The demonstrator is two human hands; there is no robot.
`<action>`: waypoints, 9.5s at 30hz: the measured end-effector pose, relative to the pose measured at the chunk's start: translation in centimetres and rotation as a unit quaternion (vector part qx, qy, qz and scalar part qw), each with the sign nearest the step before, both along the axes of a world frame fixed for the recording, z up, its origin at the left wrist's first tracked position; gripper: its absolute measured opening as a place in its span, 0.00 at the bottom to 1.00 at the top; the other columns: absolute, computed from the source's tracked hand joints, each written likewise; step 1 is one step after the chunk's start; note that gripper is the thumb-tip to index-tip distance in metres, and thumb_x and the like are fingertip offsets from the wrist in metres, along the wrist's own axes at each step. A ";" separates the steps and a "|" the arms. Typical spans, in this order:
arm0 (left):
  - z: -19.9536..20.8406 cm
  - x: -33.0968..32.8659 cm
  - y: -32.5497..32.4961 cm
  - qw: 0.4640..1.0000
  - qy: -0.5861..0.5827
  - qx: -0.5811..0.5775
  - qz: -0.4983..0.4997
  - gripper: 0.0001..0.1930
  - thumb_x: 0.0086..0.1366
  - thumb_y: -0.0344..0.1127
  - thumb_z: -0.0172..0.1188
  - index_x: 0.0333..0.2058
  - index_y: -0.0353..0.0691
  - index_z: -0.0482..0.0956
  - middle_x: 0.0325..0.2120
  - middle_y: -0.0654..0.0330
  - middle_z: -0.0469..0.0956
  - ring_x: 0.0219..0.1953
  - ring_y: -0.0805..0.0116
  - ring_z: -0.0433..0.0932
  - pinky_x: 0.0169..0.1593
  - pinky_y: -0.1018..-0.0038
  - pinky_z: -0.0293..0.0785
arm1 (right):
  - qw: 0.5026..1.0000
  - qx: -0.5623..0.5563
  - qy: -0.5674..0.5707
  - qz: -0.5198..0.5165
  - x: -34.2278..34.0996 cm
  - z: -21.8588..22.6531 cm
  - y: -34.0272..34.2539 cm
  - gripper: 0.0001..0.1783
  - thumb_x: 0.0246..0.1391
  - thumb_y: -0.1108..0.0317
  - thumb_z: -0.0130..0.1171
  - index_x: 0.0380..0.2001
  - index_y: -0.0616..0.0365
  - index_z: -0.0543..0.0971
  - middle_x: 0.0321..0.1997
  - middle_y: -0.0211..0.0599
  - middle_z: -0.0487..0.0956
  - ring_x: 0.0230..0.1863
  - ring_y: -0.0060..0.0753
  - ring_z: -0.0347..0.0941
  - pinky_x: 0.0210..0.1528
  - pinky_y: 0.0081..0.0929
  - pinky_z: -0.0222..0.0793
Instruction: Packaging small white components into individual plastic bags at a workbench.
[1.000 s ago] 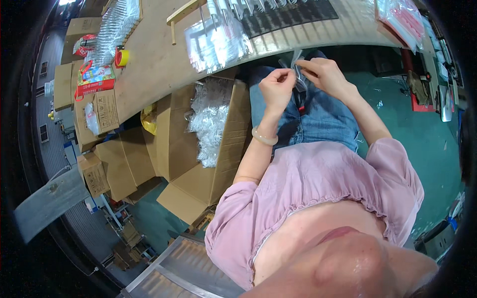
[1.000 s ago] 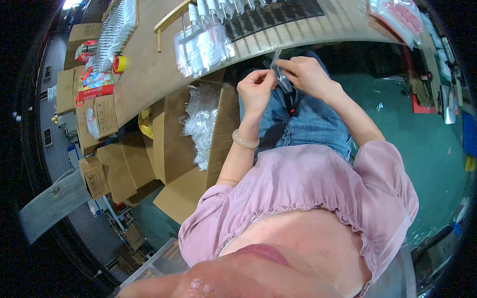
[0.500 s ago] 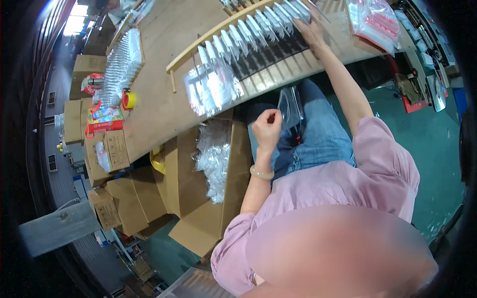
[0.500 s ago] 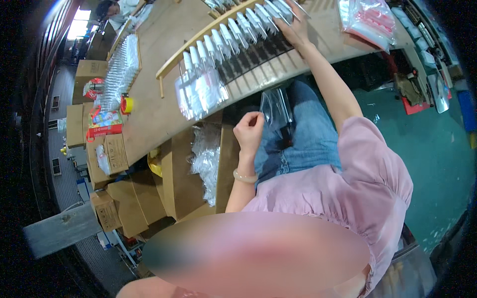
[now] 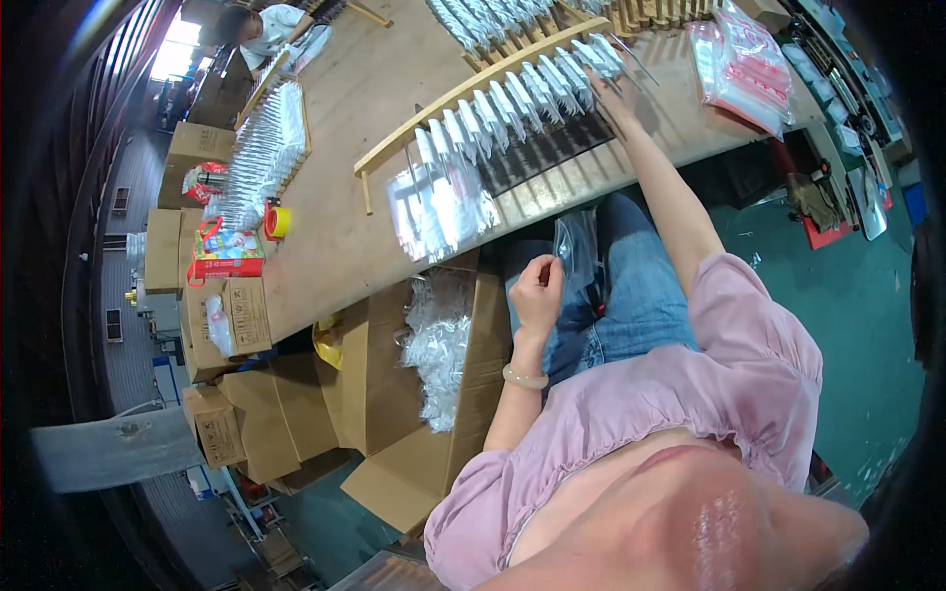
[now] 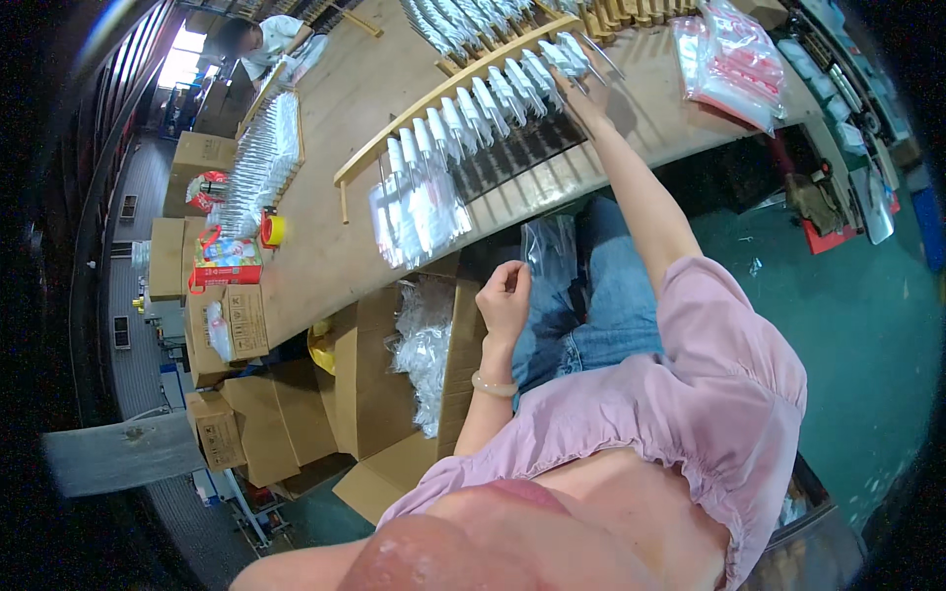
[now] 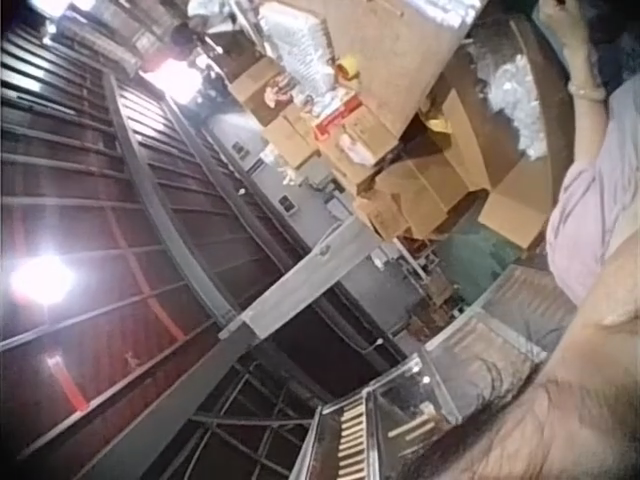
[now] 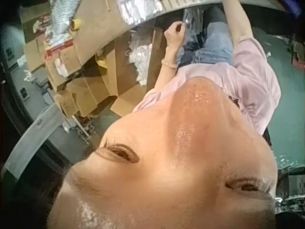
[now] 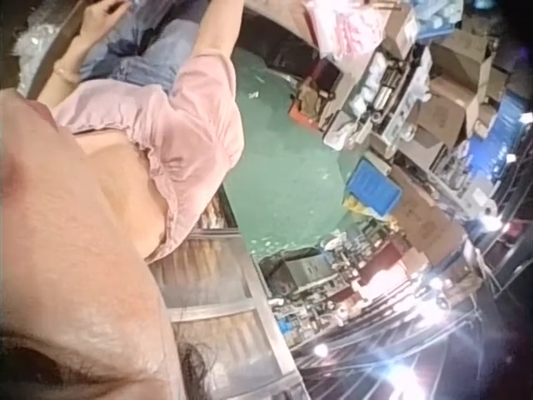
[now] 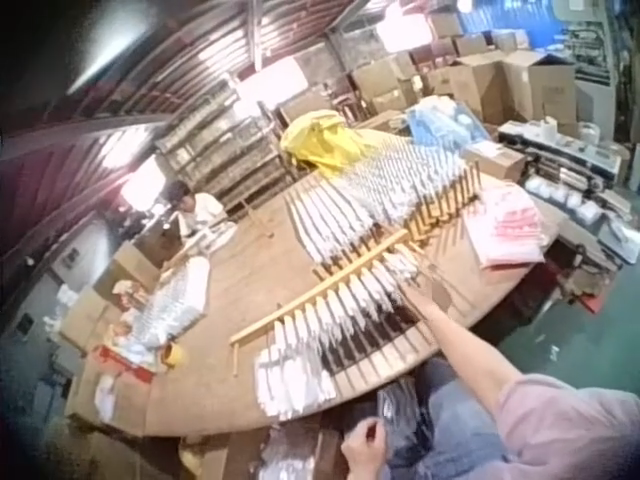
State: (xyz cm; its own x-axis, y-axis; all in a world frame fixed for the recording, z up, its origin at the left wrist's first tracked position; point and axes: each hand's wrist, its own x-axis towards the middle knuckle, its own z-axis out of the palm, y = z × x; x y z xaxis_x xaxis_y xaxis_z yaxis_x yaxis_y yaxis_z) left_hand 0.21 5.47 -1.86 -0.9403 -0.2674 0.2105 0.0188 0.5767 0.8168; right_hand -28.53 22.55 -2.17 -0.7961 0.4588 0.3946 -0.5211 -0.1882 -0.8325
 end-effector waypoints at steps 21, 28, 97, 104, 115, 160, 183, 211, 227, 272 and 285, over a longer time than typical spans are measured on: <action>-1.2 -2.8 2.9 0.990 0.123 -0.058 -0.034 0.04 0.57 0.30 0.59 0.31 0.39 0.79 0.23 0.51 0.78 0.26 0.53 0.78 0.28 0.65 0.74 | 0.708 0.578 -0.161 0.373 19.6 3.2 2.6 0.19 0.44 0.71 0.59 0.44 0.56 0.76 0.36 0.46 0.79 0.42 0.54 0.74 0.43 0.36 0.71; -1.8 -2.0 2.8 0.993 0.095 -0.062 -0.025 0.04 0.58 0.30 0.58 0.31 0.39 0.79 0.24 0.50 0.78 0.26 0.51 0.78 0.29 0.64 0.74 | 0.506 0.662 -0.277 0.479 18.0 2.9 1.2 0.21 0.43 0.72 0.58 0.45 0.58 0.74 0.29 0.46 0.79 0.29 0.37 0.79 0.30 0.29 0.73; 2.5 -0.8 -7.9 0.981 0.010 -0.138 -0.134 0.09 0.55 0.33 0.64 0.34 0.38 0.81 0.25 0.57 0.81 0.27 0.72 0.80 0.33 0.77 0.75 | 0.786 0.435 -0.121 0.422 19.1 1.6 1.5 0.05 0.51 0.72 0.61 0.32 0.62 0.78 0.31 0.28 0.75 0.34 0.19 0.71 0.39 0.18 0.68; -2.9 1.7 -9.8 0.965 0.039 0.201 -0.165 0.06 0.64 0.30 0.55 0.36 0.35 0.73 0.27 0.58 0.81 0.29 0.72 0.79 0.33 0.75 0.76 | 0.774 0.308 -0.188 0.521 22.1 -2.6 -1.8 0.07 0.49 0.71 0.62 0.31 0.60 0.78 0.33 0.32 0.74 0.35 0.25 0.70 0.41 0.21 0.66; -3.2 4.5 -6.0 0.966 -0.118 0.223 -0.057 0.06 0.68 0.32 0.50 0.35 0.35 0.70 0.25 0.57 0.80 0.27 0.75 0.79 0.30 0.78 0.77 | 0.716 0.502 0.023 0.485 23.4 -1.6 -7.3 0.07 0.50 0.66 0.57 0.30 0.58 0.74 0.31 0.39 0.73 0.39 0.42 0.65 0.43 0.33 0.63; 2.0 3.3 -7.6 0.930 0.133 -0.336 -0.061 0.08 0.50 0.27 0.63 0.32 0.38 0.80 0.27 0.58 0.74 0.28 0.56 0.73 0.33 0.67 0.71 | 0.795 0.282 -0.255 0.473 21.8 -2.1 -8.7 0.08 0.53 0.69 0.60 0.30 0.64 0.80 0.25 0.24 0.77 0.30 0.12 0.69 0.32 0.14 0.65; 0.1 -1.4 0.4 0.810 -0.058 0.583 0.007 0.04 0.58 0.28 0.61 0.29 0.34 0.81 0.23 0.63 0.79 0.22 0.79 0.72 0.26 0.84 0.66 | 0.791 0.066 -0.246 0.557 20.8 0.9 -2.5 0.09 0.60 0.65 0.52 0.31 0.61 0.73 0.26 0.24 0.73 0.24 0.14 0.65 0.26 0.14 0.60; -0.7 -0.3 -0.7 0.999 0.006 0.029 0.040 0.05 0.55 0.30 0.63 0.29 0.35 0.81 0.18 0.62 0.79 0.21 0.81 0.74 0.28 0.82 0.70 | 0.998 0.060 0.018 -0.012 -0.5 -0.8 -6.0 0.33 0.46 0.59 0.67 0.53 0.61 0.67 0.50 0.37 0.73 0.50 0.26 0.70 0.50 0.23 0.67; 0.1 -2.0 0.1 0.987 0.125 -0.065 -0.075 0.05 0.54 0.30 0.61 0.32 0.40 0.82 0.23 0.52 0.79 0.24 0.60 0.79 0.29 0.73 0.74 | 0.926 0.375 0.047 -0.028 12.6 1.3 2.2 0.17 0.52 0.71 0.60 0.46 0.62 0.74 0.41 0.38 0.80 0.38 0.30 0.77 0.43 0.24 0.70; -2.6 -3.0 2.7 0.995 0.098 0.018 0.029 0.06 0.58 0.31 0.57 0.31 0.36 0.81 0.20 0.50 0.78 0.21 0.58 0.79 0.26 0.70 0.72 | 0.526 0.732 -0.105 0.419 16.9 4.1 0.8 0.23 0.38 0.73 0.56 0.43 0.57 0.78 0.34 0.47 0.80 0.36 0.51 0.77 0.42 0.41 0.72; -3.6 -2.1 2.1 0.996 0.091 0.015 -0.012 0.06 0.59 0.31 0.57 0.31 0.37 0.81 0.20 0.50 0.78 0.21 0.60 0.79 0.25 0.71 0.72 | 0.556 0.799 0.036 0.227 17.6 1.9 2.5 0.15 0.41 0.66 0.56 0.36 0.55 0.80 0.24 0.41 0.77 0.27 0.42 0.76 0.31 0.38 0.72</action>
